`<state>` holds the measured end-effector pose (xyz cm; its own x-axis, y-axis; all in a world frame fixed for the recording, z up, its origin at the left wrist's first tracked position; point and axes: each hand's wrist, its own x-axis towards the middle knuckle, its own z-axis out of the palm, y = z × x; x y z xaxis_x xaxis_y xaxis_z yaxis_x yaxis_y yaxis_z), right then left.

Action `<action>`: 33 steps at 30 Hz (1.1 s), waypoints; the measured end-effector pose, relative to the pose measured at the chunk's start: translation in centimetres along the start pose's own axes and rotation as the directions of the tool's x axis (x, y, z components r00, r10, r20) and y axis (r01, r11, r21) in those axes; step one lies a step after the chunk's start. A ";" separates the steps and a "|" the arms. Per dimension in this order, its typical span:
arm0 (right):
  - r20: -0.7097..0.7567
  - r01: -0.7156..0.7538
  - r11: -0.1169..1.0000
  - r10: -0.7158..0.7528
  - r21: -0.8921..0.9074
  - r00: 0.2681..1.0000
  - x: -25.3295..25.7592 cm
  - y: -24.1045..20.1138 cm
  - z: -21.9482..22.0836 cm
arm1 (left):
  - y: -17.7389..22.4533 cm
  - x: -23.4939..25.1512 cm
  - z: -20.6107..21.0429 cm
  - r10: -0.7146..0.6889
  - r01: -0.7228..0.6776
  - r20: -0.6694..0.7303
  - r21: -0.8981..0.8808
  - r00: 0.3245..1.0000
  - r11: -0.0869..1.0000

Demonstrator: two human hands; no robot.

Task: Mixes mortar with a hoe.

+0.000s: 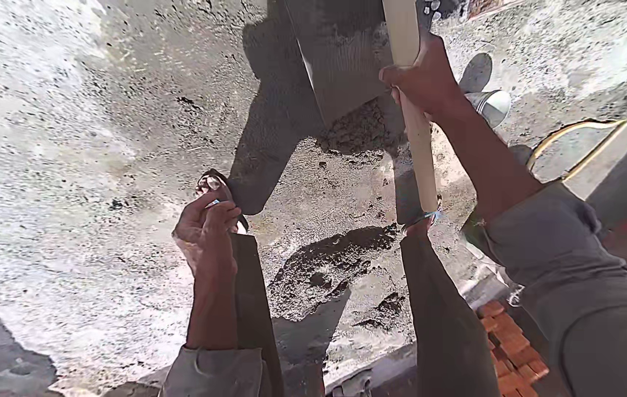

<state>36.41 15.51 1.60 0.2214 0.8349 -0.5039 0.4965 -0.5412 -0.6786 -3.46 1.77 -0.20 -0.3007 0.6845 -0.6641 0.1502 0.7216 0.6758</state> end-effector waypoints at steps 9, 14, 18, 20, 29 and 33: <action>-0.236 -0.206 0.948 0.264 0.241 0.935 7.7 6.6 2.3 | 1.2 1.0 -0.6 -0.038 0.038 -0.016 -0.021 0.999 0.999; 0.036 -0.628 0.740 0.639 0.241 0.768 -7.0 16.4 7.8 | 4.4 1.5 -0.1 -0.014 0.014 0.010 -0.038 1.000 0.999; 0.134 -0.763 0.605 0.757 0.226 0.640 -13.4 18.7 10.1 | 4.4 2.9 -0.2 -0.019 0.018 -0.012 -0.063 1.000 0.998; 0.215 -0.869 0.461 0.843 0.179 0.492 -20.1 18.5 9.7 | 3.6 0.9 -0.9 -0.083 0.084 0.032 -0.017 0.996 0.996; 0.387 -0.829 0.248 0.793 0.501 0.470 -32.0 16.6 7.8 | -3.7 -4.7 2.5 -0.087 0.003 0.252 0.314 0.964 0.949; 0.368 -0.742 0.148 0.794 0.654 0.483 -35.5 16.5 2.0 | -5.9 -13.1 3.0 -0.204 -0.033 0.356 0.560 0.912 0.828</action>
<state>35.07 -23.27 7.30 0.1921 -0.0634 -0.9793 -0.6400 -0.7646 -0.0760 2.44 -11.10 3.52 0.0301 0.5137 -0.8574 0.6618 0.6326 0.4023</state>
